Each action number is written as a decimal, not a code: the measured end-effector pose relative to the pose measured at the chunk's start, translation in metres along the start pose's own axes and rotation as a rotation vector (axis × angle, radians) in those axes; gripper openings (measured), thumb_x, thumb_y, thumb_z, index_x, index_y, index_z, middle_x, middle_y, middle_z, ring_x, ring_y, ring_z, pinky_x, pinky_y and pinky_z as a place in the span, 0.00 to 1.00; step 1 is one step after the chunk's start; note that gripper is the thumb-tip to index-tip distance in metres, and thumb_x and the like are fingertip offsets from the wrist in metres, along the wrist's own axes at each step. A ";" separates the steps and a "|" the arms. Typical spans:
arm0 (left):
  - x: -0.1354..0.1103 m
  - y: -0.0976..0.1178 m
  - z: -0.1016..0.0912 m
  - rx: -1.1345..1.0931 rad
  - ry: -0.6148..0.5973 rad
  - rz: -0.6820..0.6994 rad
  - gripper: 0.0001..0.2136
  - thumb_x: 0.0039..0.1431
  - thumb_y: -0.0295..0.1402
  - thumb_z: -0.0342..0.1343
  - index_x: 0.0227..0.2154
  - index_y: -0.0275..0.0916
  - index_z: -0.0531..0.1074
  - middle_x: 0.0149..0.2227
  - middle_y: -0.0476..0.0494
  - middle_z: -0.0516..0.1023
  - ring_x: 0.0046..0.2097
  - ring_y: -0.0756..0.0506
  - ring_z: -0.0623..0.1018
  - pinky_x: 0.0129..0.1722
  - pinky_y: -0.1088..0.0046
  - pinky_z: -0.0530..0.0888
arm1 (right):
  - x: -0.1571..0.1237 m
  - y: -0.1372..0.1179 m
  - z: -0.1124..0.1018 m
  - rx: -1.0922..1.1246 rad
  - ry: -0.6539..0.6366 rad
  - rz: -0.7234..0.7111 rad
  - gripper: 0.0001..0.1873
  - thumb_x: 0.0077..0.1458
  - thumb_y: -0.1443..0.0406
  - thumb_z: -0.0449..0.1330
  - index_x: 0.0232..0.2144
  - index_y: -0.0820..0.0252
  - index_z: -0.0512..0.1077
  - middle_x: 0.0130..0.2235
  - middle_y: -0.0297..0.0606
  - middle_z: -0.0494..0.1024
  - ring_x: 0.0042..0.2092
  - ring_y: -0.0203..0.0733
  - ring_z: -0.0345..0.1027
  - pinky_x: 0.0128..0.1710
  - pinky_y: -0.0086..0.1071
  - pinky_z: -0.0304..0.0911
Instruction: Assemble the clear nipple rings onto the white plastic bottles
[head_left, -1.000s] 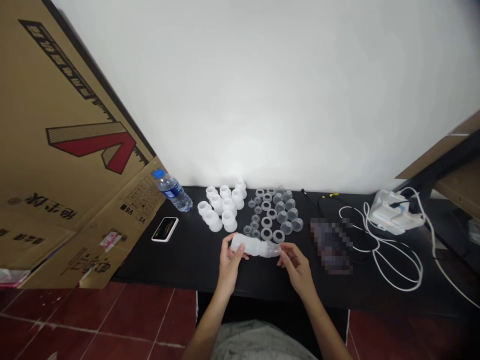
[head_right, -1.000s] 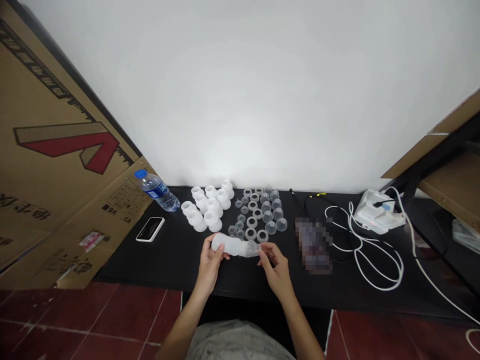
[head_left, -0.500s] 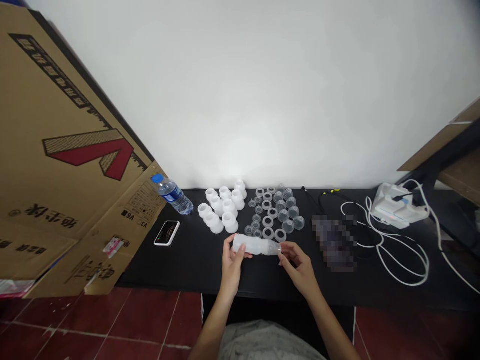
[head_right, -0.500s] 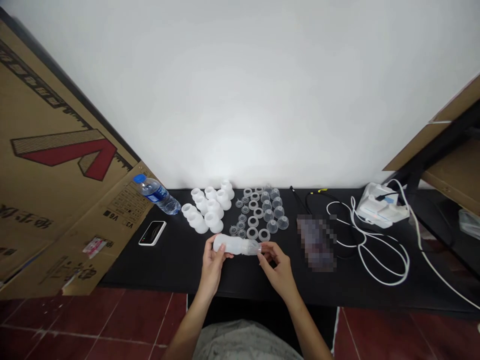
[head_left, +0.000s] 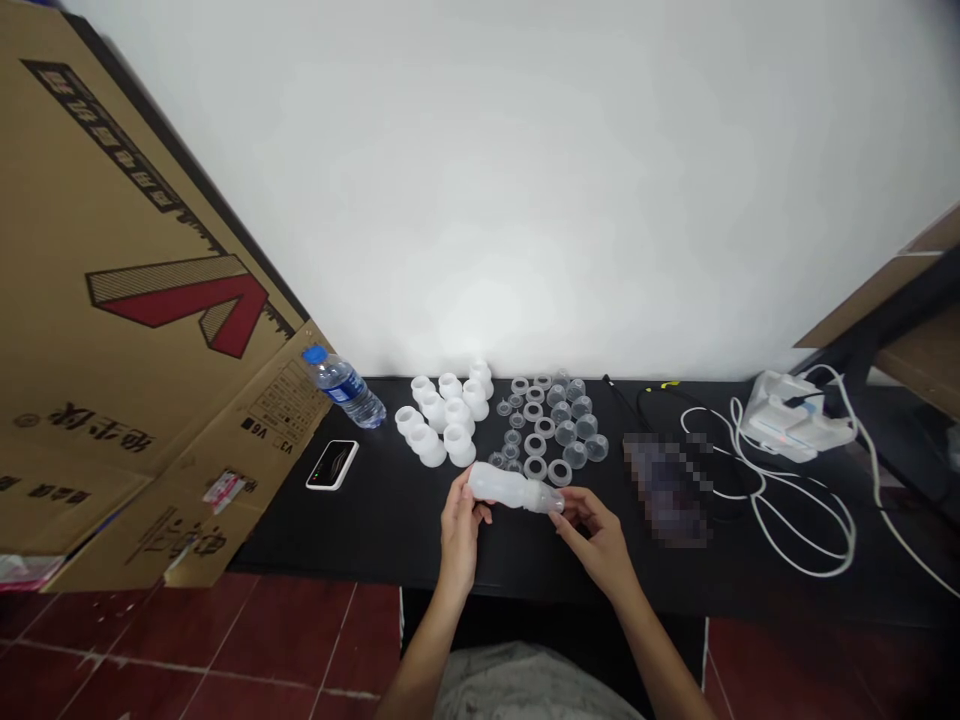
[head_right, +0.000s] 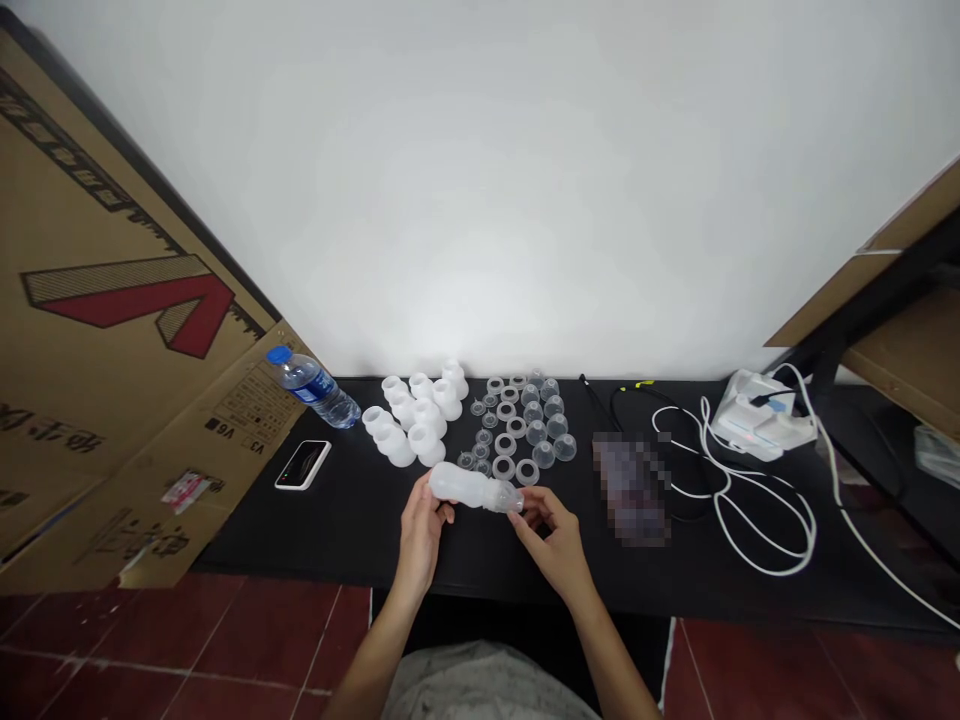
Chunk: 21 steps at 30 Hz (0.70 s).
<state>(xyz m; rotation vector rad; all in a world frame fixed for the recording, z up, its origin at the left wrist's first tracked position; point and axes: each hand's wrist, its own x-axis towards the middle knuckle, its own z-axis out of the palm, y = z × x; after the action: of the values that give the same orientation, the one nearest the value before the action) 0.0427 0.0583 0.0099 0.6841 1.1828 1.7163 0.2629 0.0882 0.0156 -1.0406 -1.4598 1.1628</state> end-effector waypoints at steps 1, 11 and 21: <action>0.000 -0.001 -0.001 0.008 0.005 0.005 0.27 0.70 0.55 0.61 0.59 0.38 0.77 0.44 0.39 0.81 0.38 0.46 0.78 0.31 0.74 0.73 | 0.000 0.000 0.000 0.002 -0.003 -0.001 0.21 0.62 0.50 0.72 0.49 0.57 0.78 0.38 0.43 0.87 0.32 0.43 0.76 0.32 0.35 0.74; -0.005 -0.004 0.000 0.112 -0.007 0.047 0.25 0.72 0.54 0.57 0.62 0.45 0.66 0.48 0.42 0.79 0.38 0.47 0.81 0.38 0.70 0.80 | 0.000 -0.001 0.001 -0.145 -0.026 -0.019 0.20 0.59 0.49 0.75 0.43 0.56 0.84 0.32 0.38 0.84 0.30 0.42 0.75 0.31 0.34 0.72; -0.012 0.003 0.008 0.127 -0.133 0.077 0.32 0.68 0.46 0.66 0.68 0.52 0.56 0.66 0.34 0.71 0.42 0.47 0.83 0.38 0.70 0.79 | 0.000 -0.002 0.002 -0.163 -0.039 0.017 0.24 0.55 0.44 0.75 0.40 0.56 0.86 0.31 0.39 0.86 0.29 0.44 0.76 0.30 0.34 0.72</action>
<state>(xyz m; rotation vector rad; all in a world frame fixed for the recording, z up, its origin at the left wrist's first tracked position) 0.0539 0.0501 0.0161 0.9174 1.1928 1.6418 0.2612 0.0873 0.0179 -1.1487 -1.6004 1.0961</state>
